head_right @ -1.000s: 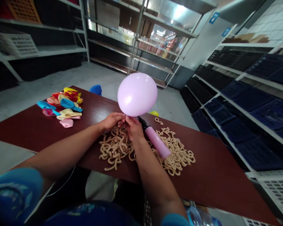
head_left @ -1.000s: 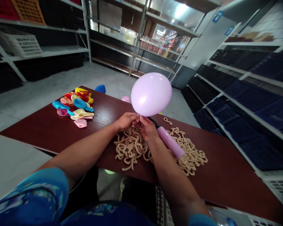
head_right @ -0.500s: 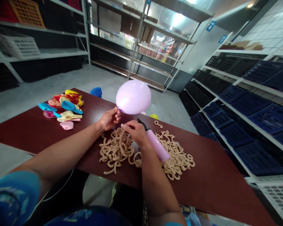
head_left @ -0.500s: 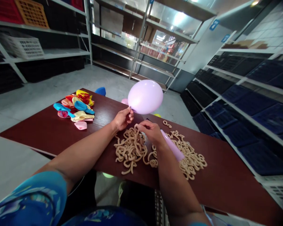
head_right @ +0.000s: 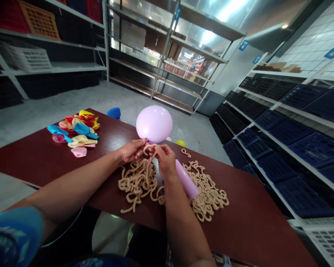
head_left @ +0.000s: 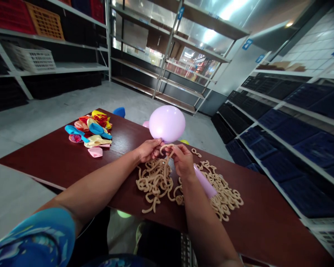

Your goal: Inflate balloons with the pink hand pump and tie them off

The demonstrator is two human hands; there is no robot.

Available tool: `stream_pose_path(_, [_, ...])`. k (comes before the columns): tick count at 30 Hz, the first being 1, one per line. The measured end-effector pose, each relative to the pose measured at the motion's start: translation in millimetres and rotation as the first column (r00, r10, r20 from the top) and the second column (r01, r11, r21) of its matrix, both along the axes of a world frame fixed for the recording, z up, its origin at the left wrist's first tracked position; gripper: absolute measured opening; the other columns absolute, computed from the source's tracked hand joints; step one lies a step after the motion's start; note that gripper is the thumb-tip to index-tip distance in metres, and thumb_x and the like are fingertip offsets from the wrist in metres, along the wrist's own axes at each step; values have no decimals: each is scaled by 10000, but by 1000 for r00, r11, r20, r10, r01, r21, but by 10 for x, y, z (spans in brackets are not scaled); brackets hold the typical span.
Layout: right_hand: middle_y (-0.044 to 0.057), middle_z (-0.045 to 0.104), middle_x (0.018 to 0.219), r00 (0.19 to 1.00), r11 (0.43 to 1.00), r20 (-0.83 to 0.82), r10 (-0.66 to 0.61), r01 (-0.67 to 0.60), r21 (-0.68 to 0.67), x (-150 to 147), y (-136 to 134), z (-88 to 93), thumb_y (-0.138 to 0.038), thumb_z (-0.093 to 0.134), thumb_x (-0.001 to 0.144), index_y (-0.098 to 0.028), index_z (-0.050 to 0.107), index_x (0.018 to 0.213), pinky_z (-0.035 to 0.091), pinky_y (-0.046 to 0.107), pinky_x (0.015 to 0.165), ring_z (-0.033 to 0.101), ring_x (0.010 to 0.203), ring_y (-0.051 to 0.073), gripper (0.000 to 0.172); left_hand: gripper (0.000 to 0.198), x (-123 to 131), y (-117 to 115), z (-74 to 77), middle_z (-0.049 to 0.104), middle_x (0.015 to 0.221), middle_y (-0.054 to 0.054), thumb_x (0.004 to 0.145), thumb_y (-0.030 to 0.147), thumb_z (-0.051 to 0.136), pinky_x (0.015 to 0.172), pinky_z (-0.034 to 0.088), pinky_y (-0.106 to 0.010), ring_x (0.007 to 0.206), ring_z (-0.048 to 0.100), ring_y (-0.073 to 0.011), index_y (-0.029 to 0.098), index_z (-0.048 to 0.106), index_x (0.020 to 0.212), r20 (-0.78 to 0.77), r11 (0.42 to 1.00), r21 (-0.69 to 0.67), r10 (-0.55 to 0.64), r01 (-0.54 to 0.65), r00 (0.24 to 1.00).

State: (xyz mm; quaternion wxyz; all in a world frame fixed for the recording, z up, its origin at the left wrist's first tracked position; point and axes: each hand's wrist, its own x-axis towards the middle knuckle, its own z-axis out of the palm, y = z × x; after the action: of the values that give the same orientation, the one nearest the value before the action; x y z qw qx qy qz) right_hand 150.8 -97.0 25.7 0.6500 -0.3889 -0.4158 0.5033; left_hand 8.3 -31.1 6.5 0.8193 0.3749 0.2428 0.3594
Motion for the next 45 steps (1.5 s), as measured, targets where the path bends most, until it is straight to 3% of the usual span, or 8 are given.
stream_pose_path(10, [25,676,865,993,993,10,-116,116,11,-18,25,-15,-284,694,680,-171,596,734,512,258,628,623,684,122,159,293,-29,-16,-11,536,621,-18,804,392,543,318,219,-141,368,351,-18,100,569,828,10,990,8,-140,140,990])
stream_pose_path(15, [-72,557,519,998,996,-6,-64,64,-62,20,39,-57,-328,650,734,-208,526,738,489,243,526,503,441,78,173,297,-132,22,62,370,536,45,744,365,627,349,147,-139,375,251,1,91,521,699,-37,984,49,-169,171,985])
stream_pose_path(19, [-90,523,554,988,997,-133,83,-82,17,37,18,-15,-318,645,748,-237,507,766,508,298,680,518,512,74,161,335,-205,179,69,293,490,66,787,388,559,348,125,-150,360,214,-13,141,412,613,16,987,68,148,-148,989])
stream_pose_path(23, [-57,578,675,973,975,-145,177,-152,164,54,-42,37,-309,661,728,-257,552,839,473,347,793,593,733,121,163,330,-228,337,13,231,448,84,835,360,468,334,91,-157,329,170,-22,167,350,596,-27,855,-37,516,-517,856])
stream_pose_path(28, [-54,522,509,911,898,24,413,-411,157,96,-172,72,-402,660,707,-249,590,753,477,375,674,561,570,147,174,300,-265,428,-41,293,444,77,847,344,430,327,131,-158,317,212,-24,174,350,614,-106,731,-102,666,-675,738])
stream_pose_path(32, [37,627,703,859,909,357,368,-414,58,73,-162,54,-470,623,714,-199,633,623,460,364,735,589,726,178,285,308,-247,375,-37,297,417,72,820,331,493,336,147,-160,316,235,-21,166,379,586,-101,804,35,594,-594,798])
stream_pose_path(38, [-3,645,898,907,995,411,-96,92,29,-86,15,-136,-317,690,651,-226,631,908,462,230,595,560,636,97,279,343,-152,146,35,419,472,29,758,444,572,380,234,-171,380,331,-36,134,499,630,-68,921,237,333,-309,940])
stream_pose_path(45, [6,657,841,967,976,200,159,-123,-182,-190,17,-178,-302,705,640,-192,594,925,391,163,431,553,531,74,325,358,-114,-9,86,495,565,-10,786,450,522,461,305,-201,472,391,-68,111,583,690,-154,908,419,82,-11,985])
